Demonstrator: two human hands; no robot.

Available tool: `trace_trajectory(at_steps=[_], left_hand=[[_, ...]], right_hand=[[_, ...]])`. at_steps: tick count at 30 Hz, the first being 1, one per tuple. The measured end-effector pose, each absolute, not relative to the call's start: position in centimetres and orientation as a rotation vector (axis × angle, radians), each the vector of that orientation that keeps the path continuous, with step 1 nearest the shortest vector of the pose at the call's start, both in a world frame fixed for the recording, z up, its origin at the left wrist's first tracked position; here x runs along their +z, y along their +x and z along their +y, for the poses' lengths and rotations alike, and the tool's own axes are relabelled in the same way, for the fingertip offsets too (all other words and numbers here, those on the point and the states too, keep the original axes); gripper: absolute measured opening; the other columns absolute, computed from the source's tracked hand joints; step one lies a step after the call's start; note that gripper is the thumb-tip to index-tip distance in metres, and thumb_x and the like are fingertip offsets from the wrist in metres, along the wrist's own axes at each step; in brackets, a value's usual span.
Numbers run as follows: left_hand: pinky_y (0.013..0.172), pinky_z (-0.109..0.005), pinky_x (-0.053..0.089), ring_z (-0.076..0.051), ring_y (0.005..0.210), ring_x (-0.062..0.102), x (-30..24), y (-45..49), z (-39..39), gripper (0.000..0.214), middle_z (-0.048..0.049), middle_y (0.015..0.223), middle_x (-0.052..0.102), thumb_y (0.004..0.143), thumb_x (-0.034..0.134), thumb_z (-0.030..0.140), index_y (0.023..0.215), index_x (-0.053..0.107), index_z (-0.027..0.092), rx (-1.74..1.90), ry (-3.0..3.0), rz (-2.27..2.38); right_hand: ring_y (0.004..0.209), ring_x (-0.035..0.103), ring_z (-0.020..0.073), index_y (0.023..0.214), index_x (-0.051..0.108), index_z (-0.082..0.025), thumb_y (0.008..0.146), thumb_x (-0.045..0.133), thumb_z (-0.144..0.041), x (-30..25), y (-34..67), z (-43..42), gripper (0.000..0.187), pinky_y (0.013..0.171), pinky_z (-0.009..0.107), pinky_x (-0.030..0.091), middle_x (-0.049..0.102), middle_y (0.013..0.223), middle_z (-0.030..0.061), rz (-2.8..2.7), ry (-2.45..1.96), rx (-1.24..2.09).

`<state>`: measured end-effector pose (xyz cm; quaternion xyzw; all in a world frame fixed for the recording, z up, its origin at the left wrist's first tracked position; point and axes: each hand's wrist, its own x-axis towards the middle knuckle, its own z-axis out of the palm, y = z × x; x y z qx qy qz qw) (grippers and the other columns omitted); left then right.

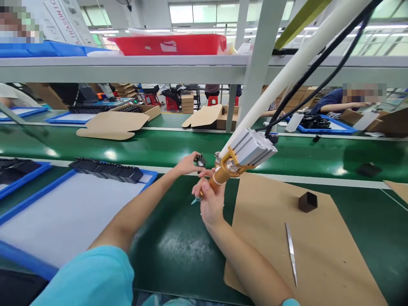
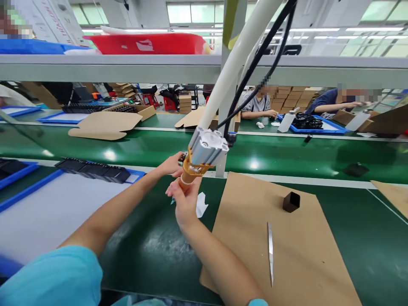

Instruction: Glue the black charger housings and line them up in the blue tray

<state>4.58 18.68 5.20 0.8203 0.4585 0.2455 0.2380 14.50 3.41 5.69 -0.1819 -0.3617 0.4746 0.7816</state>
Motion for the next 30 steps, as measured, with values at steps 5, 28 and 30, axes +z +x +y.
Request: trace_trajectory(at_steps=[5, 28, 30], left_hand=[[0.093, -0.038, 0.051, -0.024, 0.105, 0.064, 4.8, -3.3, 10.3, 0.065, -0.0044, 0.118, 0.066, 0.067, 0.081, 0.038, 0.123, 0.053, 0.023, 0.378, 2.134, 1.083], [0.091, -0.036, 0.054, -0.021, 0.106, 0.065, -3.5, -5.1, 0.1, 0.03, -0.0073, 0.118, 0.068, 0.095, 0.048, 0.041, 0.104, 0.069, 0.021, 1.008, 1.793, 1.524], [0.099, -0.039, 0.05, -0.023, 0.115, 0.061, -3.4, -4.2, -0.4, 0.033, -0.0058, 0.122, 0.068, 0.094, 0.051, 0.045, 0.113, 0.067, 0.024, 0.9, 1.984, 1.617]], right_hand=[[0.054, 0.053, 0.0028, 0.1, 0.048, -0.027, 0.08, 0.066, -0.034, 6.0, 15.1, 3.7, 0.027, 0.056, 0.025, 0.051, 0.056, 0.096, -0.0051, -0.716, -0.448, 0.979], [0.048, 0.052, 0.0042, 0.093, 0.051, -0.027, 0.077, 0.065, -0.033, 6.6, 15.9, 3.2, 0.022, 0.054, 0.027, 0.049, 0.058, 0.092, -0.0055, -0.754, -0.48, 0.947], [0.049, 0.051, 0.004, 0.099, 0.05, -0.03, 0.078, 0.064, -0.034, 6.7, 15.7, 2.9, 0.026, 0.055, 0.027, 0.049, 0.057, 0.094, -0.0058, -0.765, -0.492, 0.954]])
